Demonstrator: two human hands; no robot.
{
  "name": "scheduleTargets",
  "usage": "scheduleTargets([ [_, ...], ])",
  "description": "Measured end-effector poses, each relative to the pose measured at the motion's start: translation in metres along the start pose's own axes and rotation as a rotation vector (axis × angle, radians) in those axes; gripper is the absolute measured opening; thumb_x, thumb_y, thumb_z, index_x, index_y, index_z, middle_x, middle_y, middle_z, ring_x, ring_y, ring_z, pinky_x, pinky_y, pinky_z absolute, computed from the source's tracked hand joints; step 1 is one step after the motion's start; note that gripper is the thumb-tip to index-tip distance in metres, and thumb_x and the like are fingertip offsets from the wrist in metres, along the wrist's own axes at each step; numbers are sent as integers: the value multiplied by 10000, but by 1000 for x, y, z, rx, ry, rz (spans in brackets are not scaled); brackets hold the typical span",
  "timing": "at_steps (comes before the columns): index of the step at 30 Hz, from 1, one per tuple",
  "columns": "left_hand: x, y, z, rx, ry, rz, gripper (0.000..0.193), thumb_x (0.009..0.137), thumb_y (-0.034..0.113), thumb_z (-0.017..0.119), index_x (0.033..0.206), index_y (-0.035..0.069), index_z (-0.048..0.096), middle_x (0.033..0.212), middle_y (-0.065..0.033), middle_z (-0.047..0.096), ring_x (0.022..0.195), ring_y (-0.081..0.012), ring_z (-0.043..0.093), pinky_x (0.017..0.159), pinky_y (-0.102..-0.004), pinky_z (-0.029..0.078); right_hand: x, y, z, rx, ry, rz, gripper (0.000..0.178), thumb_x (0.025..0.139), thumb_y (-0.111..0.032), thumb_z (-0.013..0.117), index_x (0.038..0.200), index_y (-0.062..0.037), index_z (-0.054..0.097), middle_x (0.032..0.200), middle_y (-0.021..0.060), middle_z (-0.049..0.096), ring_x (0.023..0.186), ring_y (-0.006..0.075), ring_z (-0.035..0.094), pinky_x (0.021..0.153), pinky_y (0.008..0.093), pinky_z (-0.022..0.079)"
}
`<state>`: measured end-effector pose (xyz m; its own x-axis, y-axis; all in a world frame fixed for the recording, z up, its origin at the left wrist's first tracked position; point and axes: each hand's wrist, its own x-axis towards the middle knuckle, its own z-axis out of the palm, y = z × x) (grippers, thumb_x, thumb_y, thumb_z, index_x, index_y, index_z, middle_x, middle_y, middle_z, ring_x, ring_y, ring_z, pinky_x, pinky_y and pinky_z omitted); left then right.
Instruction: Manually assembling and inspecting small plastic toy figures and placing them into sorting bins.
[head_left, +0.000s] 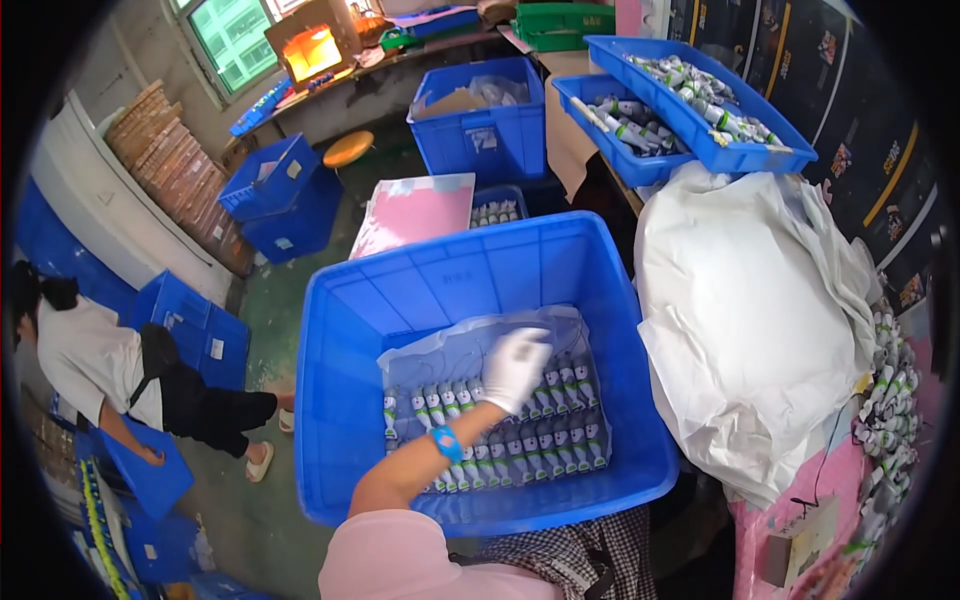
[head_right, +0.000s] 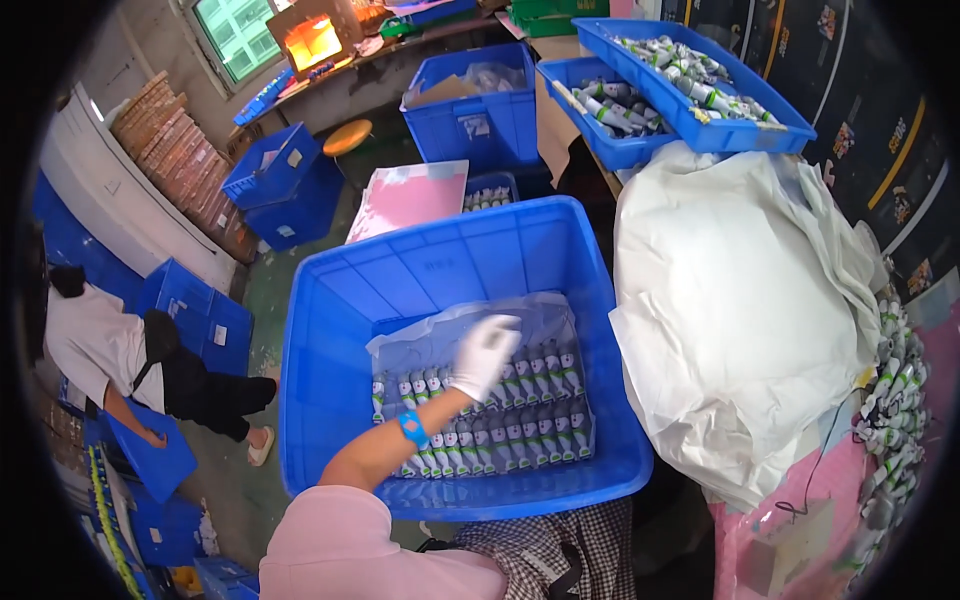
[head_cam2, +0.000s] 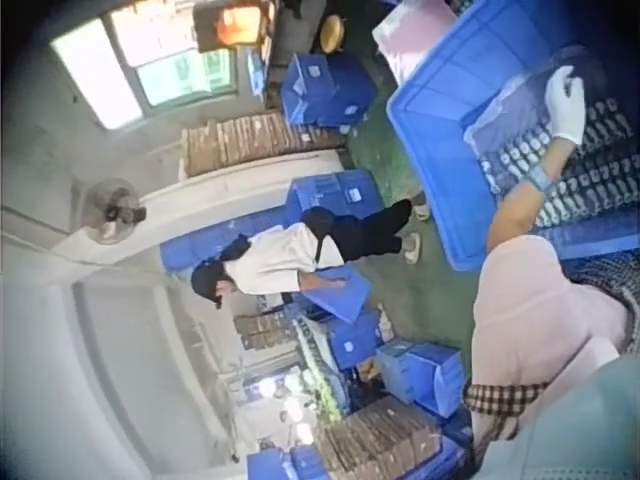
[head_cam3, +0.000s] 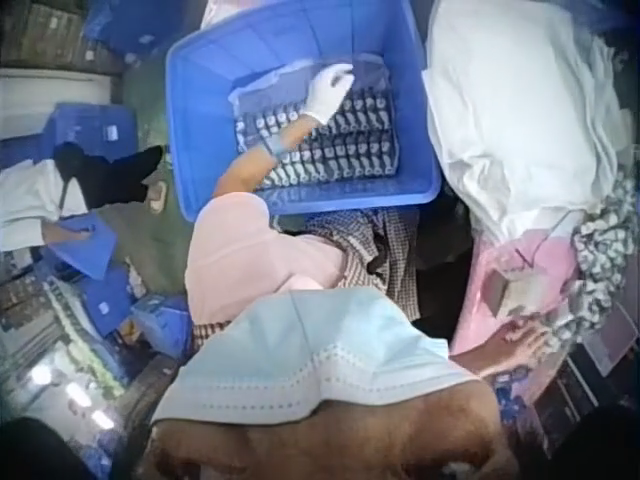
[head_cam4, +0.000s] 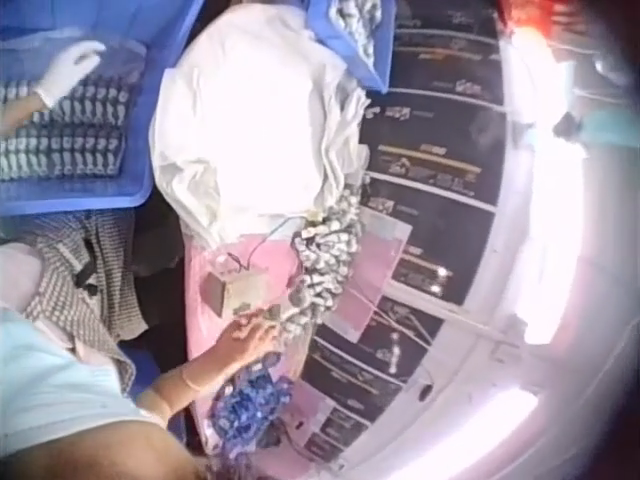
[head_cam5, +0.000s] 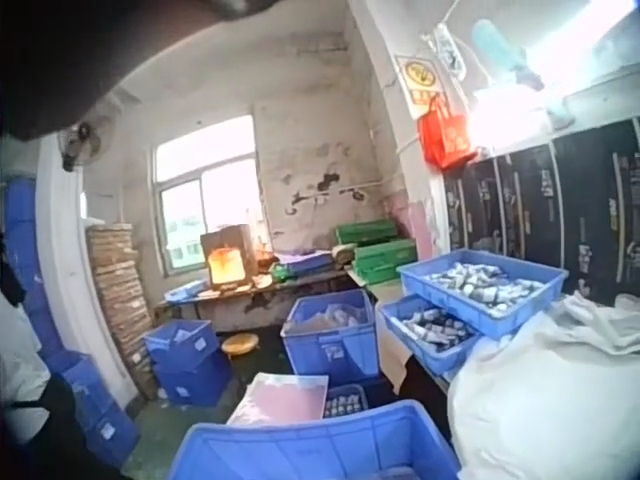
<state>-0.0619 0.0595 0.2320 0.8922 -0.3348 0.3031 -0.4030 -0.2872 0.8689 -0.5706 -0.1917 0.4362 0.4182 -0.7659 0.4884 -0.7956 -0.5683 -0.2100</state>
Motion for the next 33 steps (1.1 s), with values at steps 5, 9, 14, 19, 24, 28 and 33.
scheduleTargets([
  [5, -44, 234, 65, -702, -956, 71, 308, 836, 182, 636, 1099, 30, 589, 980, -38, 633, 941, -101, 572, 834, -280, 463, -11, -99, 76, 1244, -184, 164, 204, 889, -112, 567, 1011, 45, 608, 901, 158, 629, 686, 195, 576, 591, 286, 481],
  [9, -84, 300, 126, -1035, -1001, -307, 272, 824, 210, 672, 1027, 59, 571, 947, -26, 618, 904, -124, 569, 800, -279, 469, -24, -108, 101, 1692, -288, 324, 416, 910, -124, 544, 1291, -59, 389, 942, 89, 538, 559, 70, 428, 485, 192, 382],
  [14, -113, 324, 164, -1616, -1416, -643, 230, 833, 182, 660, 1006, 81, 548, 970, -47, 611, 896, -192, 582, 796, -358, 497, -73, -57, 79, 2355, 0, 424, 589, 914, -261, 533, 1417, -125, 258, 1369, 226, 349, 1061, 252, 536, 787, 304, 507],
  [19, -99, 316, 164, -1386, -1266, -511, 400, 884, 255, 585, 1184, 15, 474, 1141, -100, 573, 1062, -223, 558, 919, -403, 477, -38, -100, 84, 2460, -115, 410, 470, 860, -176, 634, 1271, -72, 431, 964, 88, 546, 575, 70, 468, 507, 205, 395],
  [24, -131, 346, 182, -1243, -1384, -812, 409, 926, 319, 506, 1201, 21, 455, 1124, -111, 565, 1000, -225, 574, 868, -393, 504, -59, -56, 65, 1661, -27, 333, 355, 784, -26, 684, 1127, -44, 593, 967, 47, 549, 621, 61, 491, 577, 210, 428],
  [28, -151, 341, 188, -1227, -1470, -745, 477, 964, 422, 361, 1201, 20, 461, 1061, -113, 581, 868, -206, 584, 766, -349, 512, -56, -29, 34, 1490, -176, 227, 284, 724, 38, 689, 1003, -16, 672, 1011, 28, 536, 653, 48, 448, 605, 174, 376],
  [33, -165, 325, 184, -1173, -1658, -893, 481, 968, 426, 336, 1191, 23, 474, 1010, -108, 594, 826, -197, 587, 733, -332, 517, -25, 5, 20, 1668, -175, 740, 277, 909, -133, 539, 1127, 36, 569, 1020, 100, 617, 637, 98, 561, 587, 212, 476],
])
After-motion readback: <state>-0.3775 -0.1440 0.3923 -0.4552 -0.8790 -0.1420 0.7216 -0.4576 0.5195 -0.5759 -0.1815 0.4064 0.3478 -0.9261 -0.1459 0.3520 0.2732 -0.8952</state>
